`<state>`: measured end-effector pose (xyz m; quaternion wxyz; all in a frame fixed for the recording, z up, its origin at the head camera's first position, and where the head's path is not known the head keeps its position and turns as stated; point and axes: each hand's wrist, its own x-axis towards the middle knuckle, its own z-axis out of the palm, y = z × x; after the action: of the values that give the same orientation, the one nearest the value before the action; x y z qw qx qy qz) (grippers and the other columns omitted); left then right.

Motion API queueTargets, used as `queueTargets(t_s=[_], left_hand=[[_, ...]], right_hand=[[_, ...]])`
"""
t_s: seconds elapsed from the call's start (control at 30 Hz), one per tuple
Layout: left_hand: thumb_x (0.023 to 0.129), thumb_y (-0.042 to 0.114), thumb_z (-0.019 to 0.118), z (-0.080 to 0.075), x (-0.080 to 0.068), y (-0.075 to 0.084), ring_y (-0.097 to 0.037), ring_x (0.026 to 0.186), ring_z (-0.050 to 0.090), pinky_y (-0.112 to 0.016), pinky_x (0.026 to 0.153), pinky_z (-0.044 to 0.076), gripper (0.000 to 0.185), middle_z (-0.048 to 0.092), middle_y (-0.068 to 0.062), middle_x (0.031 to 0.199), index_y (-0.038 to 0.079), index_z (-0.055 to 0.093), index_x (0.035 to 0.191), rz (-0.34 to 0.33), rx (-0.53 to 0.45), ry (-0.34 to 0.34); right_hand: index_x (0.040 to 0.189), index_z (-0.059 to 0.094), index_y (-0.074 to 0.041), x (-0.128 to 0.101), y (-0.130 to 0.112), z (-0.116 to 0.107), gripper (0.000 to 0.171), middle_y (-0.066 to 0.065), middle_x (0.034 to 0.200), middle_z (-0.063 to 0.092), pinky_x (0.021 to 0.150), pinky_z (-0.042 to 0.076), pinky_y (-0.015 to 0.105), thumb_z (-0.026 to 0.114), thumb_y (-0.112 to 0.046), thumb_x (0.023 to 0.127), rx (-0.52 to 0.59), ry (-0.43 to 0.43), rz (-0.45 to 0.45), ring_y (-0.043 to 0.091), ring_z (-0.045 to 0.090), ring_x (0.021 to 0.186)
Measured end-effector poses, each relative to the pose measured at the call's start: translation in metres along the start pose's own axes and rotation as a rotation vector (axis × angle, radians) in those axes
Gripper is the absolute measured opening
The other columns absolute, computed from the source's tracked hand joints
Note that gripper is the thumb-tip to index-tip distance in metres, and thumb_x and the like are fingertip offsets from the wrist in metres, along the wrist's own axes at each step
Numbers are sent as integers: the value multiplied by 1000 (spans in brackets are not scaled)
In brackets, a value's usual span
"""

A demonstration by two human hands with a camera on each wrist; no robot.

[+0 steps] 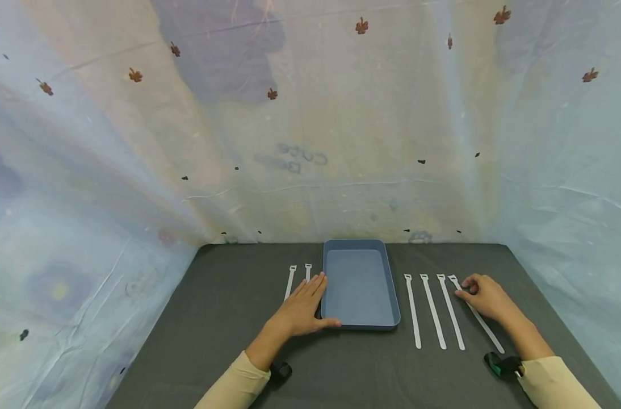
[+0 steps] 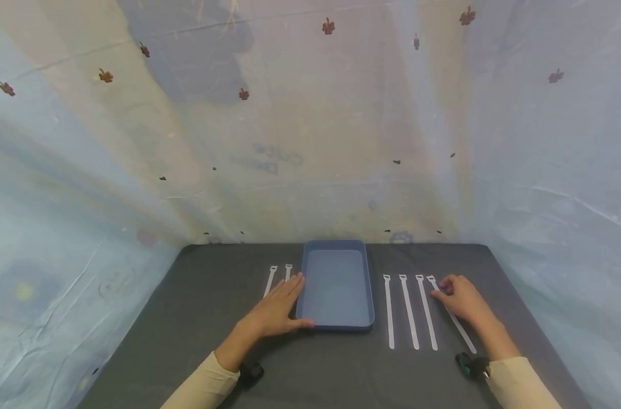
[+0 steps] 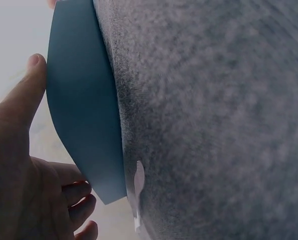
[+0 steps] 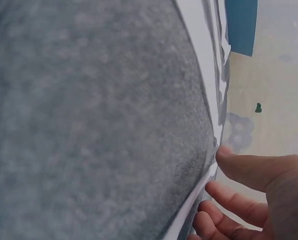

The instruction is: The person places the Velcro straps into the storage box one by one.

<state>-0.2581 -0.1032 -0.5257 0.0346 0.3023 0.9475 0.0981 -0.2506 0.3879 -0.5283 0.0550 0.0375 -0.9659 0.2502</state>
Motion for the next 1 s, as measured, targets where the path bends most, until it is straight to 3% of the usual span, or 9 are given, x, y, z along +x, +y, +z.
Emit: queueTargets(t_s=[0.43, 1.0], left_hand=[[91, 81, 63, -3, 0, 6, -27, 166, 16, -47, 135, 17, 121, 15, -15, 180, 2, 18, 171, -14, -16, -12], [91, 82, 63, -3, 0, 7, -26, 166, 17, -46, 135, 17, 122, 15, -14, 180, 2, 18, 171, -25, -22, -14]], right_hand=[[97, 64, 2, 1, 2, -1, 25, 9, 84, 62, 66, 45, 38, 77, -19, 99, 52, -43, 74, 20, 54, 75], [95, 67, 3, 3, 9, -1, 24, 9, 82, 63, 64, 44, 36, 78, -18, 99, 114, -64, 106, 20, 53, 73]])
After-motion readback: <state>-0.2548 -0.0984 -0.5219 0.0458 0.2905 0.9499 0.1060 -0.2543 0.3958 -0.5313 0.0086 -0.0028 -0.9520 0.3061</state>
